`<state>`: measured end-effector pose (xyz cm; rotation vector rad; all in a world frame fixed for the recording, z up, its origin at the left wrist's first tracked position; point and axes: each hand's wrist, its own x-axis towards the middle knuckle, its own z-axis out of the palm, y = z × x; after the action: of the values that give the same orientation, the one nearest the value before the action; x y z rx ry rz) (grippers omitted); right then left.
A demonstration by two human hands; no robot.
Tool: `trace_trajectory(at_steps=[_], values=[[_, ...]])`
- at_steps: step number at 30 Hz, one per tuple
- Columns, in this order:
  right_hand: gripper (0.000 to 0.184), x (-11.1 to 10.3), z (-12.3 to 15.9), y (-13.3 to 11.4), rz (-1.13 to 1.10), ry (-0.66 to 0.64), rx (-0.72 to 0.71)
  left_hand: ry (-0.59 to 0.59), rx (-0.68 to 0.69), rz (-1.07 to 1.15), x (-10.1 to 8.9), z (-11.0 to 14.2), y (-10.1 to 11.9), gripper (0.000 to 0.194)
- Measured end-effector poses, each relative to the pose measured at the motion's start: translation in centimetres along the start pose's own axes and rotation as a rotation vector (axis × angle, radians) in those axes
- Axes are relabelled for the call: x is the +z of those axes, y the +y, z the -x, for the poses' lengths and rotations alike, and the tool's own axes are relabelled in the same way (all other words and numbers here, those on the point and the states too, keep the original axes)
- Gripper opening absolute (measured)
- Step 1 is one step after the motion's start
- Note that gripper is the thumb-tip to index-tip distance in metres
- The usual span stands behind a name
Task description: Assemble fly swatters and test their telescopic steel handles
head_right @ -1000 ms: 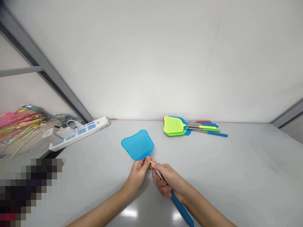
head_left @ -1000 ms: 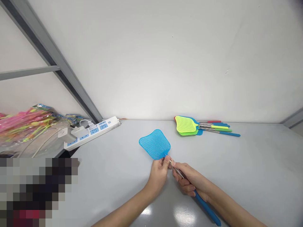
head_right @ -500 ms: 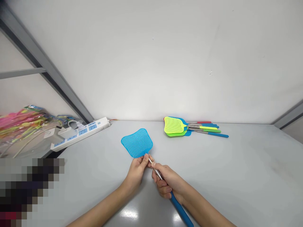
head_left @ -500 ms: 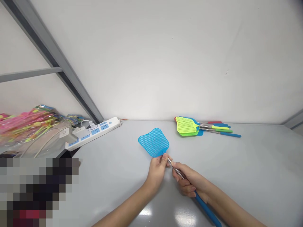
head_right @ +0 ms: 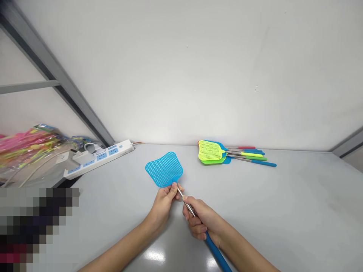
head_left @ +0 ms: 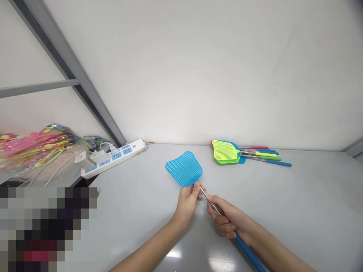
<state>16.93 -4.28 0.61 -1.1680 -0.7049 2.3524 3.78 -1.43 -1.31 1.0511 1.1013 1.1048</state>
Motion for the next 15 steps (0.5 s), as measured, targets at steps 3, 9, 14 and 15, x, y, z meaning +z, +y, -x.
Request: trace_trajectory(at_steps=[3, 9, 14, 15], values=[[0.036, 0.06, 0.03, -0.03, 0.006, -0.004, -0.003, 0.014, -0.002, 0.004, -0.01, 0.14, 0.42, 0.034], [0.035, 0.39, 0.33, -0.11, 0.019, 0.003, -0.029, 0.022, 0.016, -0.029, -0.11, 0.12, 0.85, 0.033], [0.036, 0.48, 0.39, 0.03, 0.012, -0.007, -0.039, 0.027, 0.02, -0.042, -0.15, 0.1, 1.03, 0.034], [0.036, 0.47, 0.38, 0.05, 0.008, -0.011, -0.039, 0.027, 0.018, -0.043, -0.15, 0.1, 1.09, 0.034]])
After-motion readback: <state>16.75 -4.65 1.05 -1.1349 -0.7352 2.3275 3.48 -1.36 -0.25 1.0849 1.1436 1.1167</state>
